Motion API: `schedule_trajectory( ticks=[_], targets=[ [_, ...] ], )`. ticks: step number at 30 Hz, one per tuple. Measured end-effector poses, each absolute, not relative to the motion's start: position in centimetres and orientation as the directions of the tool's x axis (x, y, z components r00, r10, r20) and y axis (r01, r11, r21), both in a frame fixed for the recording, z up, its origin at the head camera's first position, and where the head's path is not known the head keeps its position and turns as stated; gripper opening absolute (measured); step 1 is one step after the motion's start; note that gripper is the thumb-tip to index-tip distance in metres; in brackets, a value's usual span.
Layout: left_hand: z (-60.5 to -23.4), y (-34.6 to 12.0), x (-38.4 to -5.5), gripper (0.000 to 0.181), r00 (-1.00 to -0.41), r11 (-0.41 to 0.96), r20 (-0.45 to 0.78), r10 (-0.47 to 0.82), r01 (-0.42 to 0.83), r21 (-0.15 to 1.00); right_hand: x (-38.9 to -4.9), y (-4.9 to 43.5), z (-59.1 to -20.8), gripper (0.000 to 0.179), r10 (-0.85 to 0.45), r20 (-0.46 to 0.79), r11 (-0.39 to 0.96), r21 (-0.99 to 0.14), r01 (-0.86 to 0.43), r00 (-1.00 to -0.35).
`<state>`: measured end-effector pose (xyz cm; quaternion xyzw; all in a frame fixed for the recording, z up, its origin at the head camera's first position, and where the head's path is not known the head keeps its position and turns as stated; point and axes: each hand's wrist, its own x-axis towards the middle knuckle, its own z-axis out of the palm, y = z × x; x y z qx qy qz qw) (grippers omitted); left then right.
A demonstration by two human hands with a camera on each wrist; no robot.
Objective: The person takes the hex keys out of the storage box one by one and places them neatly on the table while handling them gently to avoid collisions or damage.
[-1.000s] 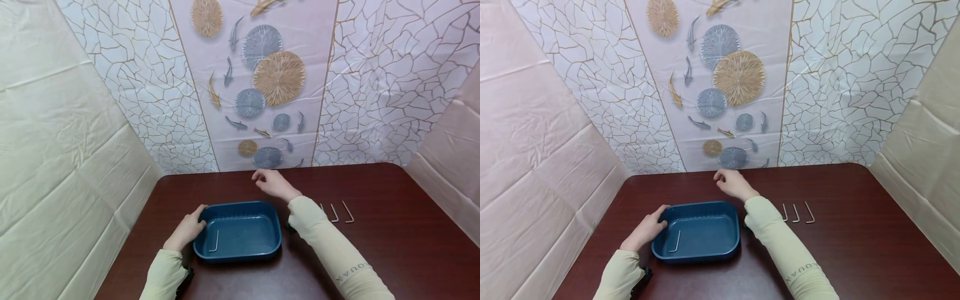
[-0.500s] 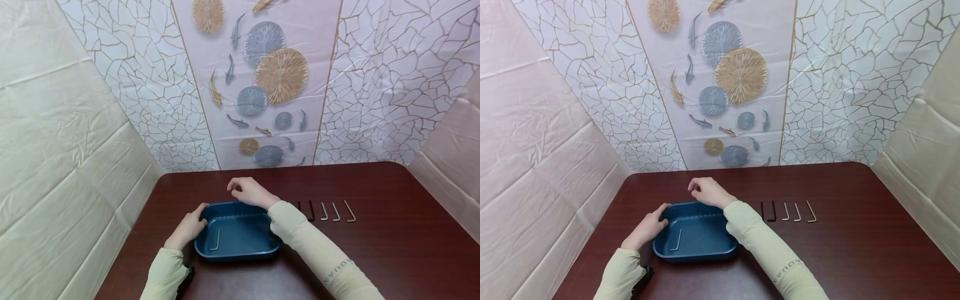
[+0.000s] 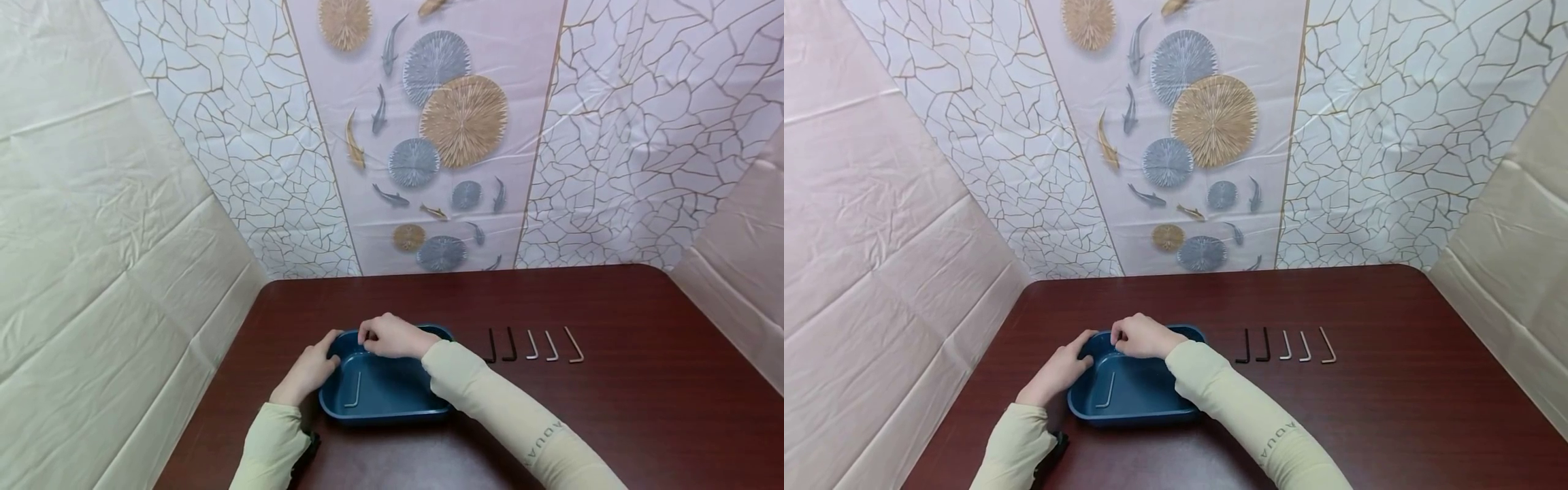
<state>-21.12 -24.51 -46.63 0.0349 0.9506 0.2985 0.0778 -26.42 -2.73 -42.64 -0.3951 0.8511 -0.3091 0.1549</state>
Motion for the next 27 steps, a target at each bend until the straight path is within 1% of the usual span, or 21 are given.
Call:
schedule_trajectory(
  ticks=[3, 11, 14, 16, 18, 23, 27],
  targets=[
    [-46.5, -24.5, -21.1, 0.05, -0.985, 0.815, -0.122, 0.121, 0.028, 0.579, -26.3, -3.1, -43.1, 0.017, -0.773, -0.049, 0.515, -0.63, -0.581, -0.632],
    [-46.5, -24.4, -21.2, 0.05, -0.985, 0.81, -0.119, 0.128, 0.035, 0.585, -26.2, -4.1, -44.2, 0.019, -0.791, -0.076, 0.525, -0.595, -0.609, -0.608],
    [-46.4, -24.3, -21.2, 0.05, -0.985, 0.809, -0.123, 0.124, 0.029, 0.588, -26.1, -4.6, -45.0, 0.026, -0.795, -0.094, 0.54, -0.562, -0.627, -0.6],
    [-46.3, -24.4, -21.2, 0.05, -0.984, 0.809, -0.13, 0.12, 0.021, 0.588, -25.9, -5.0, -45.5, 0.032, -0.792, -0.109, 0.554, -0.541, -0.633, -0.601],
    [-46.4, -24.4, -21.1, 0.049, -0.984, 0.81, -0.136, 0.118, 0.016, 0.587, -25.7, -5.4, -45.7, 0.033, -0.789, -0.122, 0.566, -0.524, -0.637, -0.602],
    [-46.5, -24.5, -21.1, 0.05, -0.983, 0.808, -0.136, 0.125, 0.021, 0.589, -25.2, -6.3, -45.8, 0.029, -0.779, -0.141, 0.589, -0.5, -0.635, -0.611],
    [-46.4, -24.5, -21.1, 0.051, -0.983, 0.807, -0.135, 0.123, 0.02, 0.59, -25.0, -7.0, -46.1, 0.033, -0.771, -0.16, 0.607, -0.478, -0.635, -0.616]
  ],
)
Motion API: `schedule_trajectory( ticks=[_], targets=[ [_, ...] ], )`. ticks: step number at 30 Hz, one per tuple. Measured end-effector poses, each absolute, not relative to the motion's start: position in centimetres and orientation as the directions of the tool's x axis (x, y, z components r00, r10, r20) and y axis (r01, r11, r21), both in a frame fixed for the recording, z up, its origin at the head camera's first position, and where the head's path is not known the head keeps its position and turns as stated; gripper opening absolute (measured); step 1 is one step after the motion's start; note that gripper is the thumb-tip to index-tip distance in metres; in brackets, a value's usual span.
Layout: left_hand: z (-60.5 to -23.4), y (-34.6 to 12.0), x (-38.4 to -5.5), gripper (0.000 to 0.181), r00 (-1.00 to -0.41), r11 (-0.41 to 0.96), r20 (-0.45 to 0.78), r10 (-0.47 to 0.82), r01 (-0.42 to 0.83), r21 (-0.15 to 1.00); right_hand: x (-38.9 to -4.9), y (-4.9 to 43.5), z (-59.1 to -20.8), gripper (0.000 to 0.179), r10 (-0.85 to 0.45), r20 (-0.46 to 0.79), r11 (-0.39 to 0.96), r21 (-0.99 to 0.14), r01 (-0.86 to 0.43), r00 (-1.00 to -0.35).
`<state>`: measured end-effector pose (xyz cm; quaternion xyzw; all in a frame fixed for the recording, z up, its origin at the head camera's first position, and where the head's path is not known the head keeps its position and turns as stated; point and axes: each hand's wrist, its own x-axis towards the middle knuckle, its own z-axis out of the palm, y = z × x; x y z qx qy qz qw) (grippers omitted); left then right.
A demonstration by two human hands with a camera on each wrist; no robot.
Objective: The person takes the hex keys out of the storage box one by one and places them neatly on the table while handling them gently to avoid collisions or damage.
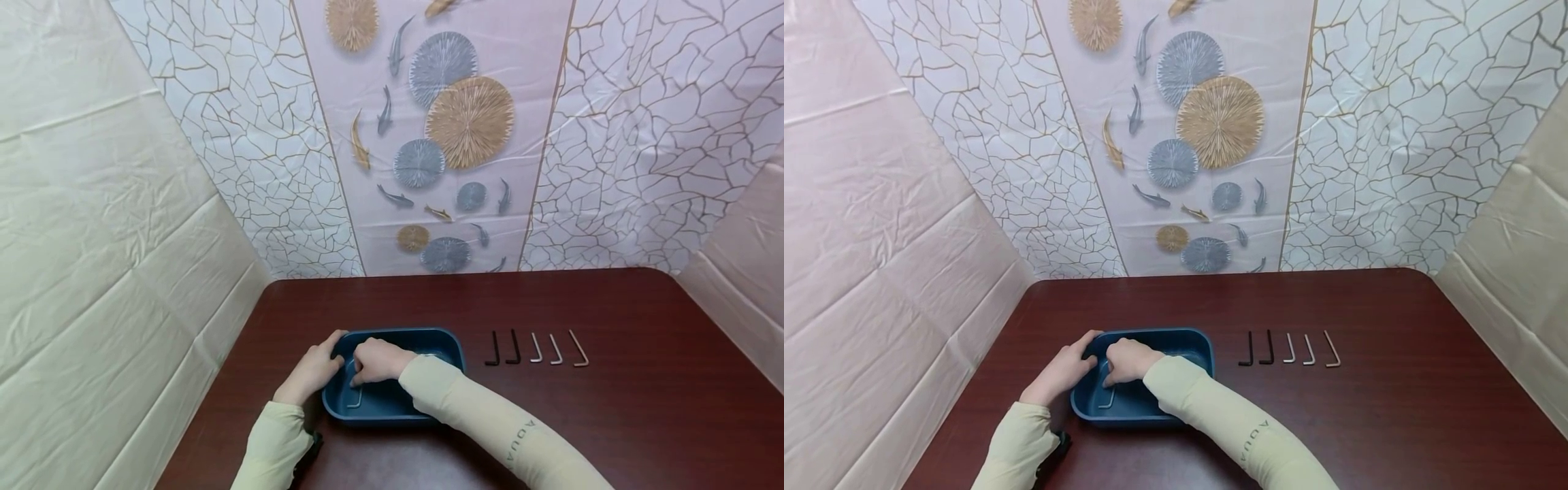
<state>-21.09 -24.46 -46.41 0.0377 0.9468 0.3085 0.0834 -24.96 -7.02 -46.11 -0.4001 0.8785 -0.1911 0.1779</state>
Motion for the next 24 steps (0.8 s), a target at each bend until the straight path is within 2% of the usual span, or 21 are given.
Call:
schedule_trajectory(
  ticks=[6, 13, 24],
  targets=[
    [-46.5, -24.5, -21.1, 0.05, -0.984, 0.806, -0.121, 0.132, 0.035, 0.591, -24.7, -7.5, -46.3, 0.033, -0.763, -0.17, 0.621, -0.458, -0.636, -0.624],
    [-46.7, -24.5, -21.2, 0.05, -0.982, 0.801, -0.124, 0.141, 0.04, 0.597, -25.1, -7.1, -46.3, 0.043, -0.776, -0.205, 0.614, -0.467, -0.637, -0.597],
    [-46.6, -24.6, -21.1, 0.049, -0.983, 0.801, -0.125, 0.134, 0.033, 0.598, -24.7, -6.3, -45.3, 0.047, -0.708, -0.297, 0.699, -0.42, -0.578, -0.641]
  ],
)
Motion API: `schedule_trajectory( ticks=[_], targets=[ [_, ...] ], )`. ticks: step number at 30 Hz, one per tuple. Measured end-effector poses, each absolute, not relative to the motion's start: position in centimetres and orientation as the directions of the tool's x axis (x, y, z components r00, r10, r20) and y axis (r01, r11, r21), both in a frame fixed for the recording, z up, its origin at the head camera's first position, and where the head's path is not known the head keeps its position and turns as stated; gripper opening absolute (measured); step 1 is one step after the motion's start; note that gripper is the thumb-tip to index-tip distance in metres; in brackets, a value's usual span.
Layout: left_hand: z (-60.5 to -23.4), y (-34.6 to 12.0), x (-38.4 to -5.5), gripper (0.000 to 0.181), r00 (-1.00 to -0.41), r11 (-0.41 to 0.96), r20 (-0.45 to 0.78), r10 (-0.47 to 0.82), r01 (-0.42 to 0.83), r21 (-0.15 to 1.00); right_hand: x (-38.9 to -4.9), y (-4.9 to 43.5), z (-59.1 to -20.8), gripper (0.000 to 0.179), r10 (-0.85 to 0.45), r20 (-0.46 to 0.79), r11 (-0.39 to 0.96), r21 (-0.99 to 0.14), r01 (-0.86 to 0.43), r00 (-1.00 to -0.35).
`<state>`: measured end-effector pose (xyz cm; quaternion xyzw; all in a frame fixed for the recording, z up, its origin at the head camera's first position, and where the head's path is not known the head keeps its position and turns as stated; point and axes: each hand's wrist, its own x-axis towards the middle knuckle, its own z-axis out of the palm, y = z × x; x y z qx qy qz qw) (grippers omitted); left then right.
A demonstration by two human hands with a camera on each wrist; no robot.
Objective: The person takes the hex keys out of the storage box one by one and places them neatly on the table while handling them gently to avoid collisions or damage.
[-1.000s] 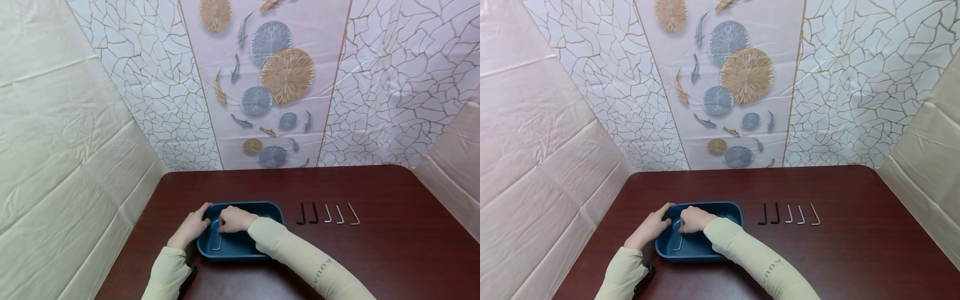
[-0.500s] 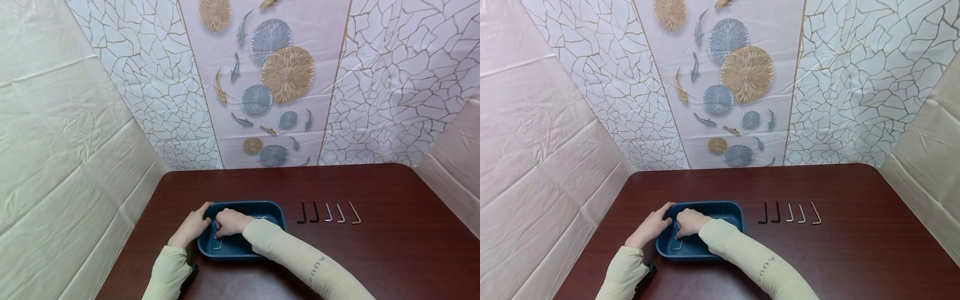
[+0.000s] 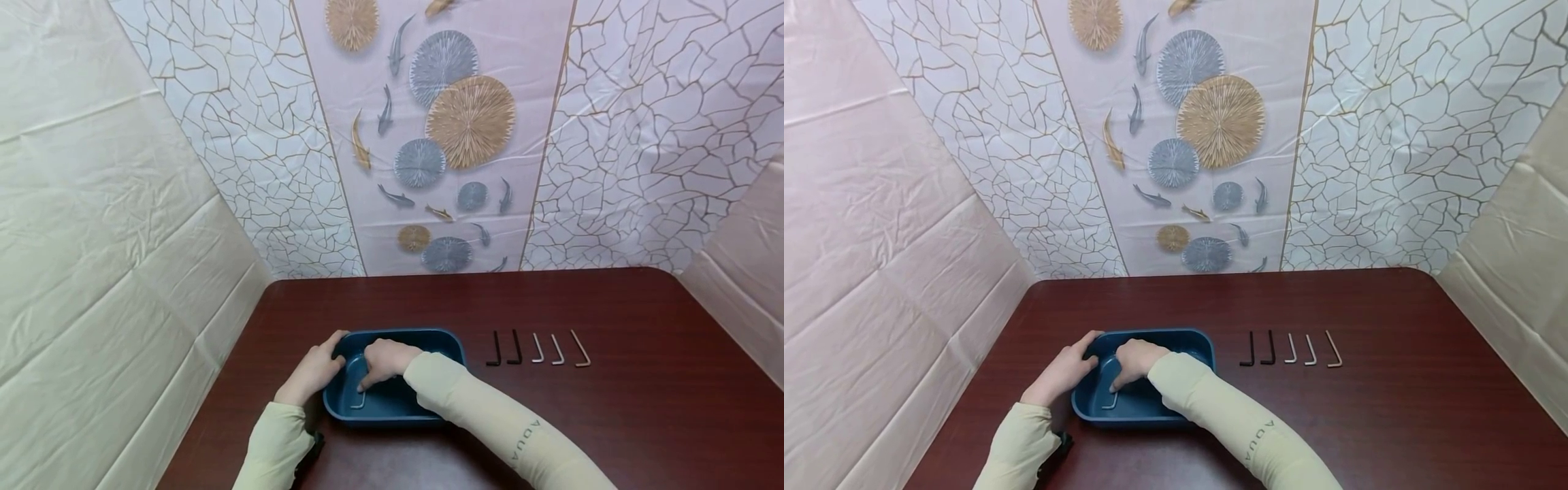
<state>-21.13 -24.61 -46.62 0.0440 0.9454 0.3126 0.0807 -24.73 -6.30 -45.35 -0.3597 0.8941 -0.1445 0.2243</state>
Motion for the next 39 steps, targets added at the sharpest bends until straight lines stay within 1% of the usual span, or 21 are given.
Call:
schedule_trajectory(
  ticks=[4, 7, 11, 15, 20, 24, 29, 35, 39],
  targets=[
    [-46.5, -24.6, -21.2, 0.049, -0.983, 0.805, -0.133, 0.125, 0.023, 0.592, -24.5, -6.3, -45.3, 0.047, -0.703, -0.296, 0.703, -0.428, -0.568, -0.647],
    [-46.6, -24.6, -21.2, 0.05, -0.983, 0.807, -0.134, 0.126, 0.023, 0.59, -24.5, -6.4, -45.2, 0.045, -0.689, -0.292, 0.709, -0.458, -0.536, -0.663],
    [-46.6, -24.6, -21.2, 0.05, -0.982, 0.805, -0.135, 0.131, 0.026, 0.593, -24.6, -6.5, -45.3, 0.035, -0.676, -0.291, 0.715, -0.48, -0.508, -0.677],
    [-46.6, -24.5, -21.2, 0.05, -0.983, 0.799, -0.129, 0.134, 0.03, 0.6, -24.8, -6.3, -45.4, 0.022, -0.679, -0.295, 0.71, -0.496, -0.5, -0.672],
    [-46.8, -24.5, -21.2, 0.05, -0.983, 0.79, -0.126, 0.136, 0.031, 0.612, -24.7, -6.0, -45.4, 0.017, -0.67, -0.313, 0.712, -0.527, -0.464, -0.673],
    [-46.7, -24.5, -21.2, 0.05, -0.982, 0.791, -0.13, 0.135, 0.028, 0.612, -24.5, -5.7, -45.3, 0.018, -0.66, -0.333, 0.715, -0.551, -0.429, -0.673],
    [-46.6, -24.5, -21.2, 0.05, -0.982, 0.792, -0.131, 0.138, 0.03, 0.609, -24.5, -5.6, -45.1, 0.024, -0.665, -0.363, 0.717, -0.556, -0.421, -0.653],
    [-46.7, -24.6, -21.0, 0.05, -0.981, 0.79, -0.131, 0.144, 0.035, 0.612, -24.4, -5.5, -45.0, 0.025, -0.673, -0.373, 0.715, -0.55, -0.431, -0.639],
    [-46.7, -24.6, -21.0, 0.05, -0.981, 0.794, -0.13, 0.145, 0.036, 0.607, -24.4, -5.4, -45.0, 0.03, -0.681, -0.359, 0.708, -0.543, -0.451, -0.638]
  ],
)
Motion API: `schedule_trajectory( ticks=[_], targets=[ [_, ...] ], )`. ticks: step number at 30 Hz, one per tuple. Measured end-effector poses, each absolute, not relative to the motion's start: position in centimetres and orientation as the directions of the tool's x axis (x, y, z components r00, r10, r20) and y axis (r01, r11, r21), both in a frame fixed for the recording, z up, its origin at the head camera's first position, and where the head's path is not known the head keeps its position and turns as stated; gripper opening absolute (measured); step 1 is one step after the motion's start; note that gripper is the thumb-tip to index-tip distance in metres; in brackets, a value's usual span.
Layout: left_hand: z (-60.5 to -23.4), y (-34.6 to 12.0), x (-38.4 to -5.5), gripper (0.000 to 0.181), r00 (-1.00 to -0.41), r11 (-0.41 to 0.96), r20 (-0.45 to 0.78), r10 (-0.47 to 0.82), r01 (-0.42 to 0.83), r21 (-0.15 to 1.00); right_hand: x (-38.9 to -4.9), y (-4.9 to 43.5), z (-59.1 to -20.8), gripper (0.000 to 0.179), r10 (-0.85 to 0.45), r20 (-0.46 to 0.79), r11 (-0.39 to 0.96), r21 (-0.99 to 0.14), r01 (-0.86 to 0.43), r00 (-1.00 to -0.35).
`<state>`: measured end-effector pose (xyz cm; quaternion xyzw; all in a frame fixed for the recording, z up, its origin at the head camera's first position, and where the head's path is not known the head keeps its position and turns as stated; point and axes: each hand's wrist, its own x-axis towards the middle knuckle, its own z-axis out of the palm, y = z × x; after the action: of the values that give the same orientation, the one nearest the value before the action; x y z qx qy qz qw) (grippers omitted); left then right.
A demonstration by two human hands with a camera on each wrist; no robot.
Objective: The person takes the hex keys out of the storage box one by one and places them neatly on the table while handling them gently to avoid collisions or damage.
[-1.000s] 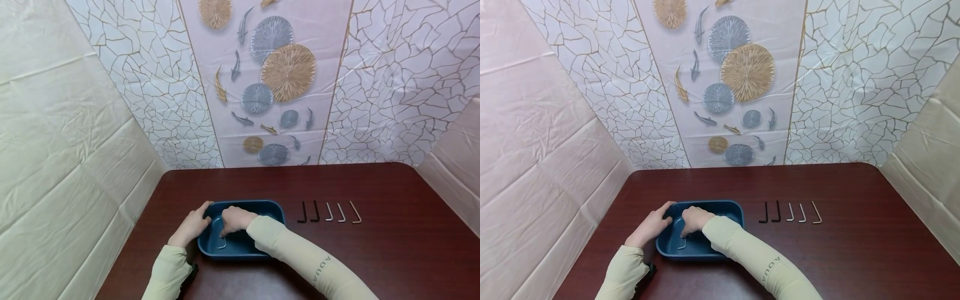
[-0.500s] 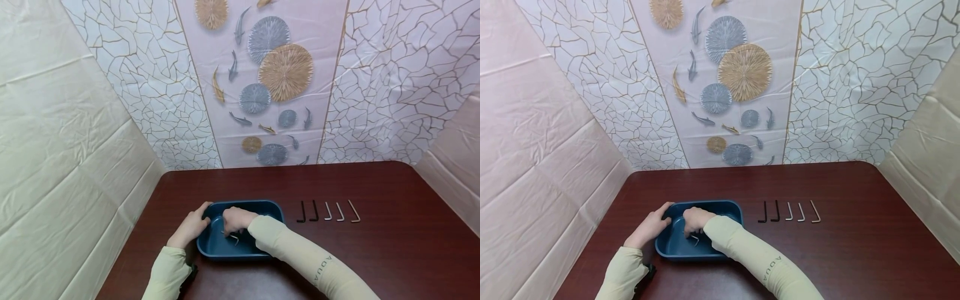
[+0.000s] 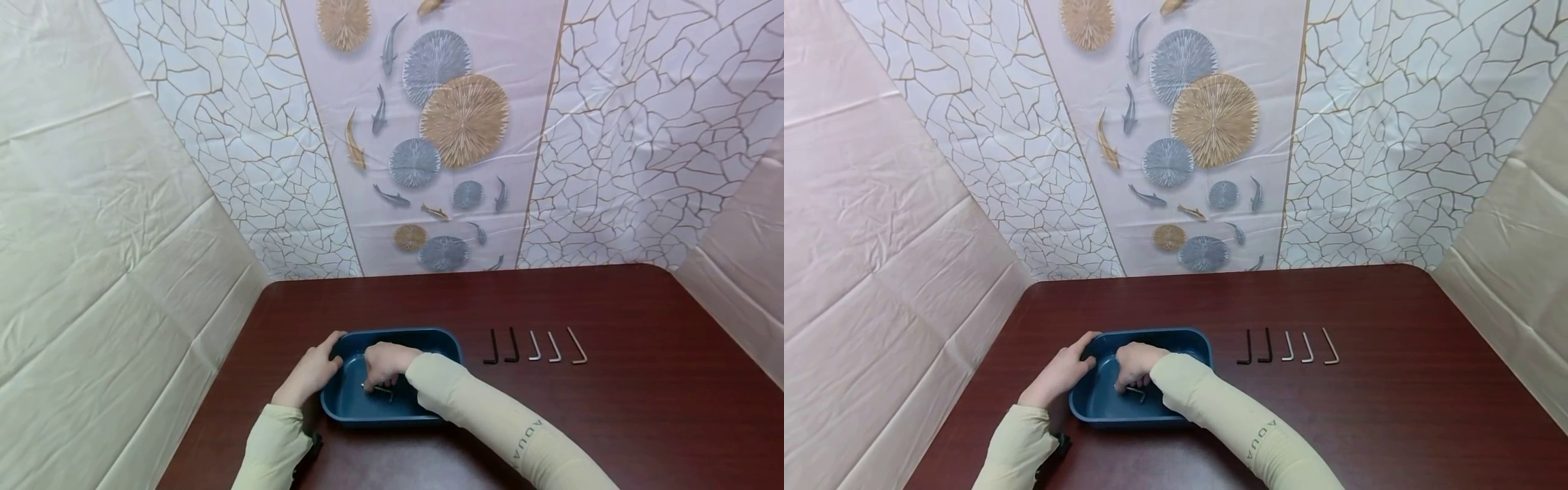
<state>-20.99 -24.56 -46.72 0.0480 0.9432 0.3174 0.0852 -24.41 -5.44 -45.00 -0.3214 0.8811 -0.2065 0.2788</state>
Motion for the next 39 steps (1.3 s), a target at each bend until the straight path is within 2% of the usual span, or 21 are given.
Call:
schedule_trajectory(
  ticks=[11, 17, 26, 39],
  targets=[
    [-46.6, -24.5, -21.0, 0.05, -0.98, 0.788, -0.142, 0.136, 0.021, 0.615, -24.7, -5.0, -44.1, 0.036, -0.735, -0.261, 0.641, -0.568, -0.517, -0.625],
    [-46.8, -24.4, -21.0, 0.05, -0.982, 0.797, -0.137, 0.133, 0.024, 0.603, -24.6, -4.5, -43.1, 0.028, -0.755, -0.22, 0.599, -0.614, -0.513, -0.618],
    [-46.7, -24.3, -21.0, 0.05, -0.984, 0.811, -0.132, 0.122, 0.023, 0.584, -25.3, -3.3, -41.7, 0.009, -0.749, -0.158, 0.56, -0.67, -0.487, -0.643],
    [-46.8, -24.3, -21.1, 0.051, -0.984, 0.809, -0.125, 0.13, 0.033, 0.587, -26.1, 1.1, -39.4, 0.008, -0.696, -0.066, 0.542, -0.701, -0.464, -0.715]
  ],
)
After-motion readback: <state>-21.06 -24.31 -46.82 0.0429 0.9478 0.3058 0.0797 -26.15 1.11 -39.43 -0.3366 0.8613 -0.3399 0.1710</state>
